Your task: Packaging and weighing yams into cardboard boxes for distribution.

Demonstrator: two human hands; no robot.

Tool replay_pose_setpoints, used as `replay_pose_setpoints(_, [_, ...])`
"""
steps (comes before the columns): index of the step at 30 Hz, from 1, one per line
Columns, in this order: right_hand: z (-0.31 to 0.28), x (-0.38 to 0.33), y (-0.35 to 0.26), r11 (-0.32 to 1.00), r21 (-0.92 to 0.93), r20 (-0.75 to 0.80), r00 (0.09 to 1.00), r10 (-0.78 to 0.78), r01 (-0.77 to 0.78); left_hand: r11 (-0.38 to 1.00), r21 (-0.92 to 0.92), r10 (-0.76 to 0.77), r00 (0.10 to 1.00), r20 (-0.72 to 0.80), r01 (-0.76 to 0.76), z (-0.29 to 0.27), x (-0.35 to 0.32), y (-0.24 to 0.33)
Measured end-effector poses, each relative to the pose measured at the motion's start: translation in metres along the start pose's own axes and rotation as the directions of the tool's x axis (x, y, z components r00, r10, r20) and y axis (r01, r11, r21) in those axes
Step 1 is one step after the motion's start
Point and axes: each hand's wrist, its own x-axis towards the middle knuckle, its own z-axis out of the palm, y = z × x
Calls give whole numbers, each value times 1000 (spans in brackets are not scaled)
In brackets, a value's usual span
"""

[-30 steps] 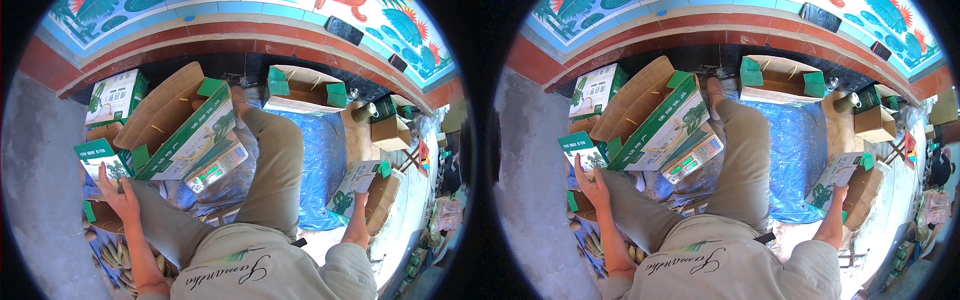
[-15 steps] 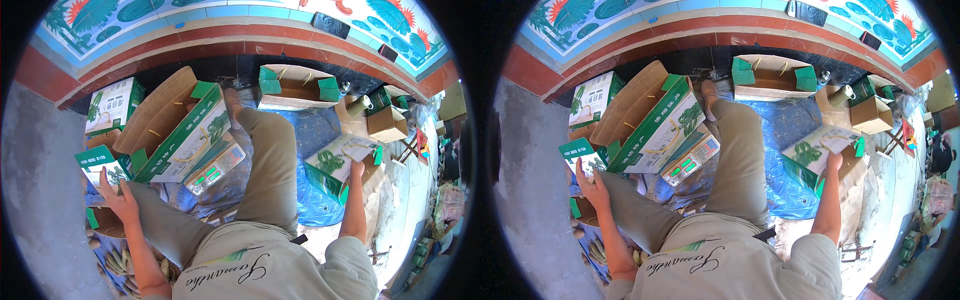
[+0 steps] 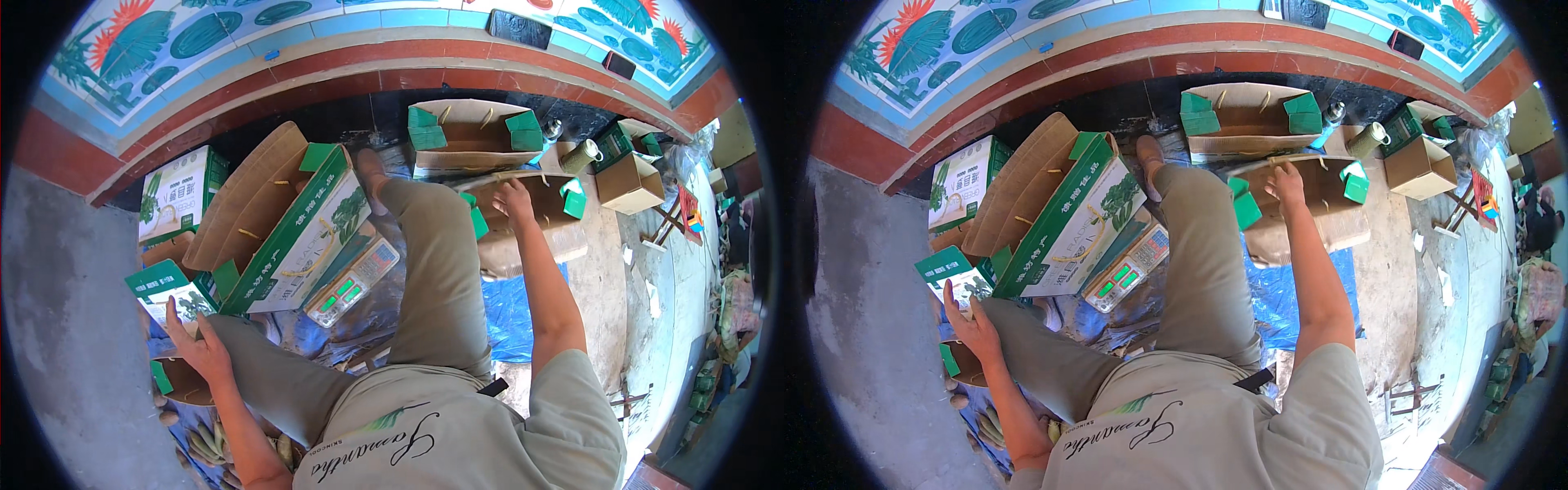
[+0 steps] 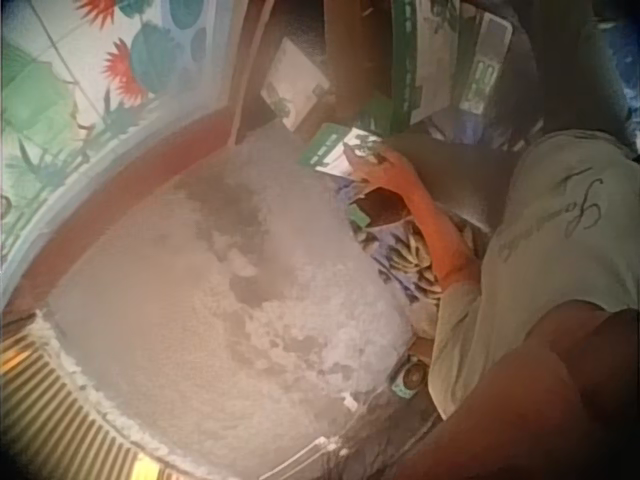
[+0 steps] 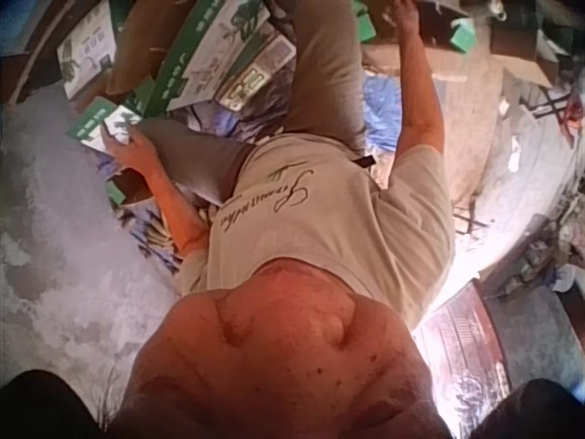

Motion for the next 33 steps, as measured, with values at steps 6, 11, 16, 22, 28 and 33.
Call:
replay_pose_setpoints(6, [-27, 2, 10, 547, -655, 225, 826, -518, 521, 1000, -8, 24, 1000, -6, -24, -1, 0, -1])
replay_pose_setpoints(11, [-43, -47, 1, 308, -753, 350, 749, -562, 582, 998, 40, 55, 998, 22, -55, -2, 1, -1])
replay_pose_setpoints(16, [-53, -65, -1, 142, -721, 555, 688, -467, 678, 997, 44, 70, 997, 11, -70, -1, 1, -4])
replay_pose_setpoints(22, [-45, -56, 3, -64, -814, 565, 761, -318, 577, 996, 45, 73, 997, 6, -74, -4, -1, -4])
replay_pose_setpoints(28, [-47, -39, 6, -197, -848, 530, 802, -277, 492, 997, 42, 62, 998, 20, -63, 2, -1, 2])
replay_pose_setpoints(33, [-5, -17, 17, -276, -833, 548, 786, -286, 480, 992, 111, 64, 998, -5, -64, -16, -1, -6])
